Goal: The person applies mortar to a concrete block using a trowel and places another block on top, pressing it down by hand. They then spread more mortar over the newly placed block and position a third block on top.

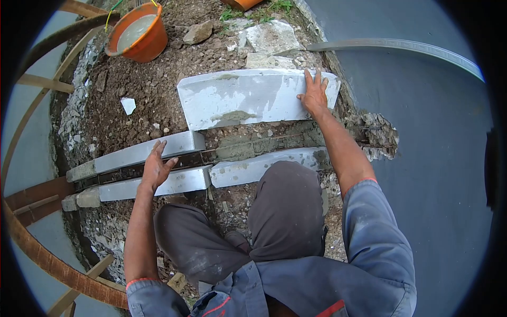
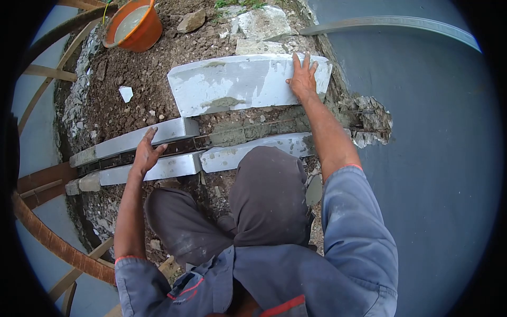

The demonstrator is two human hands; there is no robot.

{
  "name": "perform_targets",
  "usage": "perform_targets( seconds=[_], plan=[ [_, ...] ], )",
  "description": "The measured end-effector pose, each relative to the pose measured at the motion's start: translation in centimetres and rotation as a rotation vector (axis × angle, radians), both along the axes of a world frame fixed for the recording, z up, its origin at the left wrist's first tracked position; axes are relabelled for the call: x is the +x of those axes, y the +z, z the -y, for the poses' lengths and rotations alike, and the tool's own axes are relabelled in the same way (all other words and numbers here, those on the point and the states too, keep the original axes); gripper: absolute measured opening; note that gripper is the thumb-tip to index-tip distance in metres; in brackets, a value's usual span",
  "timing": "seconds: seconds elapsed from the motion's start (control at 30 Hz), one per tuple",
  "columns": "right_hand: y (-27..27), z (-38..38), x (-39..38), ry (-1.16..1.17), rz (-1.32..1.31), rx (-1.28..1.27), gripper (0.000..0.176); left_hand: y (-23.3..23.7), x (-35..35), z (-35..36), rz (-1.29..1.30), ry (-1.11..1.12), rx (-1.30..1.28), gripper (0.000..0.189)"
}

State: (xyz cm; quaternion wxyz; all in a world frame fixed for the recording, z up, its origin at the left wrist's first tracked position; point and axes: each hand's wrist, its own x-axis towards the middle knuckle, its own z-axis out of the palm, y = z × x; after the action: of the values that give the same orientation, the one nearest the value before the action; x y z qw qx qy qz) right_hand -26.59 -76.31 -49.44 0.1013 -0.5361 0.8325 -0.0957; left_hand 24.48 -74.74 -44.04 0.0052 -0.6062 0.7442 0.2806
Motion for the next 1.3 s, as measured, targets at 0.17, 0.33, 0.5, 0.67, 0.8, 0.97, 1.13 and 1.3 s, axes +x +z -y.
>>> perform_targets(
  seconds=[0.17, 0.33, 0.5, 0.67, 0.8, 0.97, 1.13, 1.3],
  plan=[
    [-0.2, -0.8, 0.3, -0.055, 0.038, 0.036, 0.095, 0.1, -0.1, -0.1, -0.009, -0.012, -0.003, 0.069],
    [0.2, -1.0, 0.2, -0.054, 0.056, 0.019, 0.097, 0.3, 0.2, -0.4, -0.024, 0.005, 0.004, 0.068],
    [-0.6, -1.2, -0.3, -0.049, 0.033, 0.001, 0.096, 0.4, 1.0, -0.2, -0.019, 0.017, -0.009, 0.068],
    [-0.3, -2.4, -1.0, -0.001, 0.027, -0.163, 0.092, 0.3, 2.7, -0.6, -0.008, 0.061, -0.007, 0.068],
    [1.5, -10.2, -0.7, 0.059, 0.050, -0.467, 0.048, 0.3, 4.0, -1.3, -0.001, 0.111, 0.012, 0.070],
    [-0.3, -29.3, 2.2, -0.312, 0.140, -0.131, 0.031, -0.5, 5.0, -1.6, -0.026, 0.150, 0.038, 0.072],
    [-12.0, -45.1, 3.3, -0.486, 0.405, 0.326, 0.048, -0.1, 4.5, -0.1, -0.048, 0.129, 0.011, 0.071],
    [-19.1, -47.7, 4.4, -0.358, 0.403, 0.430, 0.037, 1.4, 3.1, 1.5, -0.118, 0.099, -0.055, 0.068]
  ],
)
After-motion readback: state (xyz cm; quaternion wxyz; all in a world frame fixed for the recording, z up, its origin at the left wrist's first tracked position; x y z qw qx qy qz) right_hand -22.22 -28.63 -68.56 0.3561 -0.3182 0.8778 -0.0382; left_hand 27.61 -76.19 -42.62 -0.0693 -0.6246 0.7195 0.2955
